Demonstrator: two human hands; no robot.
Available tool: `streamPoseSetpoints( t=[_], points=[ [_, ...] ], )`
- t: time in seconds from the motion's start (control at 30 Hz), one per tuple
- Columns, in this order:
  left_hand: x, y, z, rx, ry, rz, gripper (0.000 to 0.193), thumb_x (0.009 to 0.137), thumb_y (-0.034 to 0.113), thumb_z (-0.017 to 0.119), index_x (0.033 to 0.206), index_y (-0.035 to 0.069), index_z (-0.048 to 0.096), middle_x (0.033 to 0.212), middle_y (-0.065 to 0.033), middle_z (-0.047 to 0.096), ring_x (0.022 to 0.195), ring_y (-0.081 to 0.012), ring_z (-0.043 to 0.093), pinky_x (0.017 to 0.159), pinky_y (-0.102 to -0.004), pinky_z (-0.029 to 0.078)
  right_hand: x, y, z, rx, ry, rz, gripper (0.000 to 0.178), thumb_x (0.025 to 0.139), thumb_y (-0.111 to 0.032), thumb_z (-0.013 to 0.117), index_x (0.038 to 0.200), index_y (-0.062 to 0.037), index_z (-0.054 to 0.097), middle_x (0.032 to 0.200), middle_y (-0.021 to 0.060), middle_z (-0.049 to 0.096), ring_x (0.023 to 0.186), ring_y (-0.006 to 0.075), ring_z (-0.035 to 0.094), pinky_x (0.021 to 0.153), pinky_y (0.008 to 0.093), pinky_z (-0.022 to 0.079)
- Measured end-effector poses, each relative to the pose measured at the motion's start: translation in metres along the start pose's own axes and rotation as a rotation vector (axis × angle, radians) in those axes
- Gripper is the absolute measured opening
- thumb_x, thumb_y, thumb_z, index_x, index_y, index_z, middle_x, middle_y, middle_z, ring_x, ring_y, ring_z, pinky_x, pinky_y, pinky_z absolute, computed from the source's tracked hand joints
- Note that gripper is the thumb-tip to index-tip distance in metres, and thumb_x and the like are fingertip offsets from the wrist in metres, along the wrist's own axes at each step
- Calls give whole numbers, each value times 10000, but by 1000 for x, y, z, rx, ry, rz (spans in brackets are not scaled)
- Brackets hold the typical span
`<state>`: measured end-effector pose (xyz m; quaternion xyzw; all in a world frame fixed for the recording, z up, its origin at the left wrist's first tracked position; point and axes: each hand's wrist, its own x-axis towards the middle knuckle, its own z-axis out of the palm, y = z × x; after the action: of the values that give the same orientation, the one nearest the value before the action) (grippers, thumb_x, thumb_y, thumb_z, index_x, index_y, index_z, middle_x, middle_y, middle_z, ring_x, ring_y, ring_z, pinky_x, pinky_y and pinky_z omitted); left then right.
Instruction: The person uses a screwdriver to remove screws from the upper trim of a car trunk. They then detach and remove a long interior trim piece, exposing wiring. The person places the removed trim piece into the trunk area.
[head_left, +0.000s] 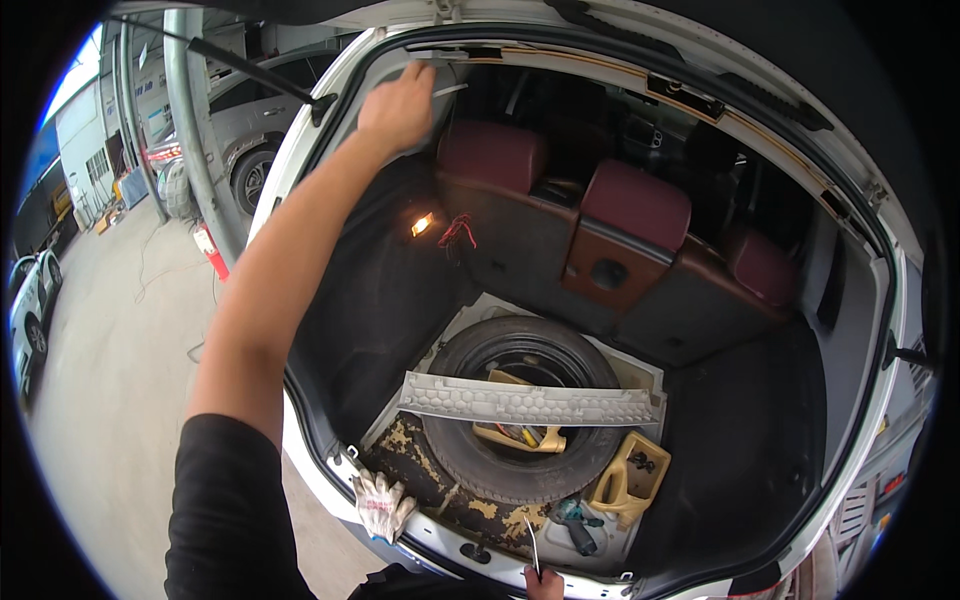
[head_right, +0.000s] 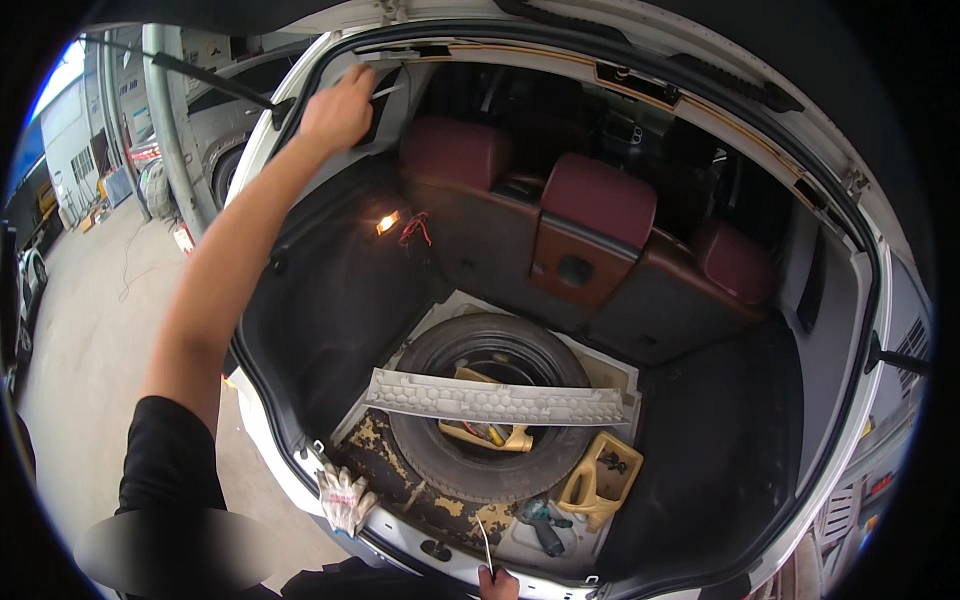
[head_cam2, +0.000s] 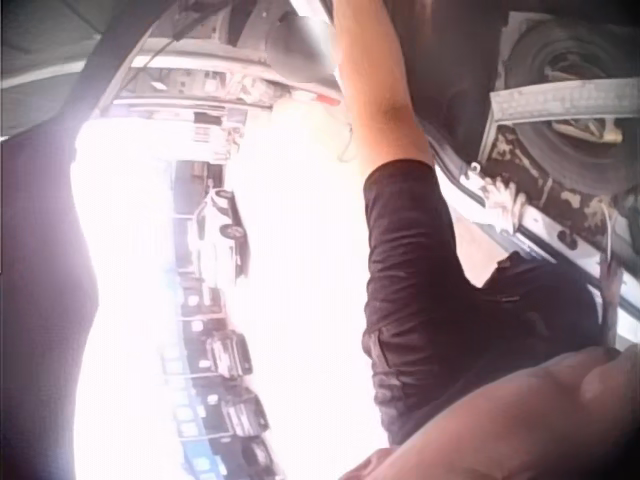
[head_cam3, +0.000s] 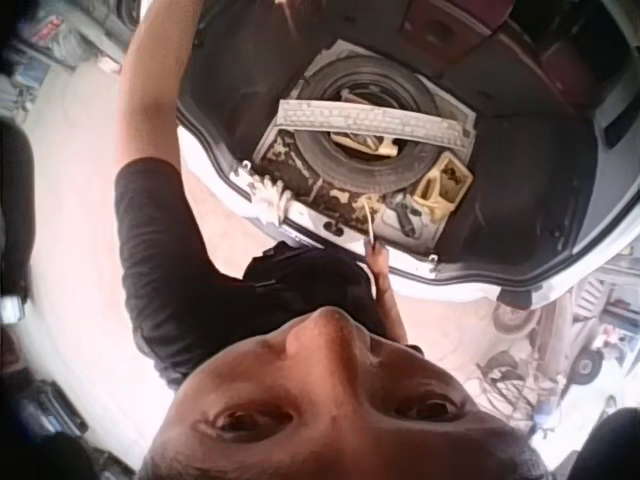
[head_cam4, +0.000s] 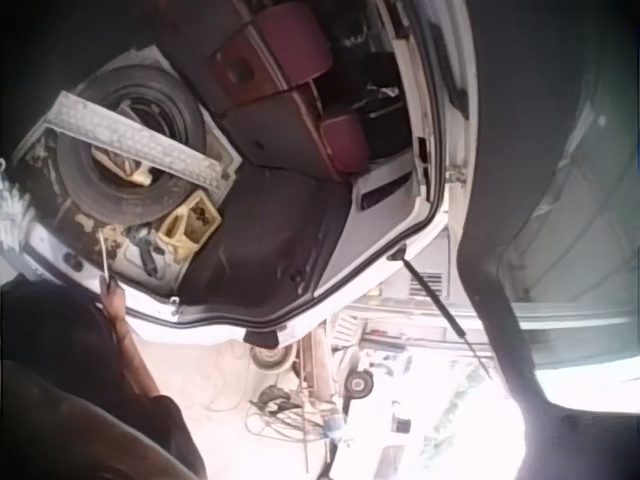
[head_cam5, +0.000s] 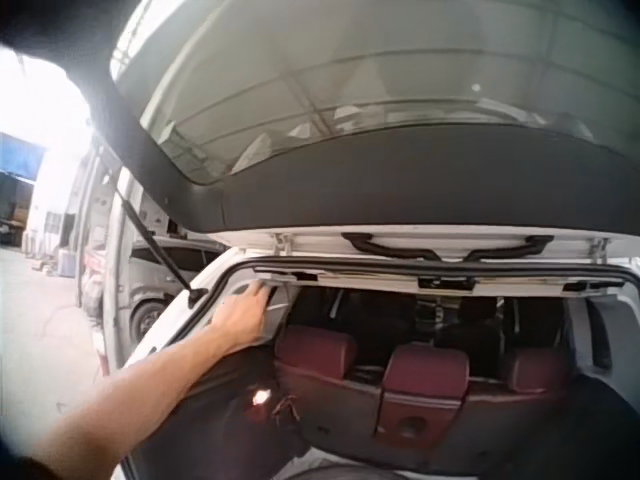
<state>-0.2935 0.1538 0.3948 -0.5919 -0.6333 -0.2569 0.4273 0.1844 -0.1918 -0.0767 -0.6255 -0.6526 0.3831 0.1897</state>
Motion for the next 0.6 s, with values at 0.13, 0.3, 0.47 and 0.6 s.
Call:
streamPoseSetpoints(
  t=[0.13,0.3,0.47,0.6],
  points=[
    [41,-9,25,147,-112,48,467,833,62,480,1298,36,448,1384,-98,452,916,-353,647,766,-455,530,20,22,4,-55,-38,40,379,899,-367,561,842,7,574,714,299,593,701,505,577,583,563,439],
    [49,-9,60,163,-67,11,575,800,33,503,1362,93,399,1433,-80,396,917,-363,644,782,-462,528,54,9,-9,19,-17,57,401,904,-386,554,858,7,621,718,310,582,700,500,577,586,554,438],
    [57,-5,75,171,44,3,540,793,43,505,1327,90,436,1362,-104,449,875,-393,641,762,-469,532,106,-11,-18,-57,-149,-32,382,911,-369,555,836,0,617,698,277,594,687,487,580,577,540,445],
    [42,17,85,46,247,-87,421,797,101,528,1217,73,536,1201,-122,560,868,-385,638,733,-476,518,153,-39,-21,87,-58,-223,379,913,-330,573,704,-18,523,601,220,563,550,430,546,498,494,421]
  ],
)
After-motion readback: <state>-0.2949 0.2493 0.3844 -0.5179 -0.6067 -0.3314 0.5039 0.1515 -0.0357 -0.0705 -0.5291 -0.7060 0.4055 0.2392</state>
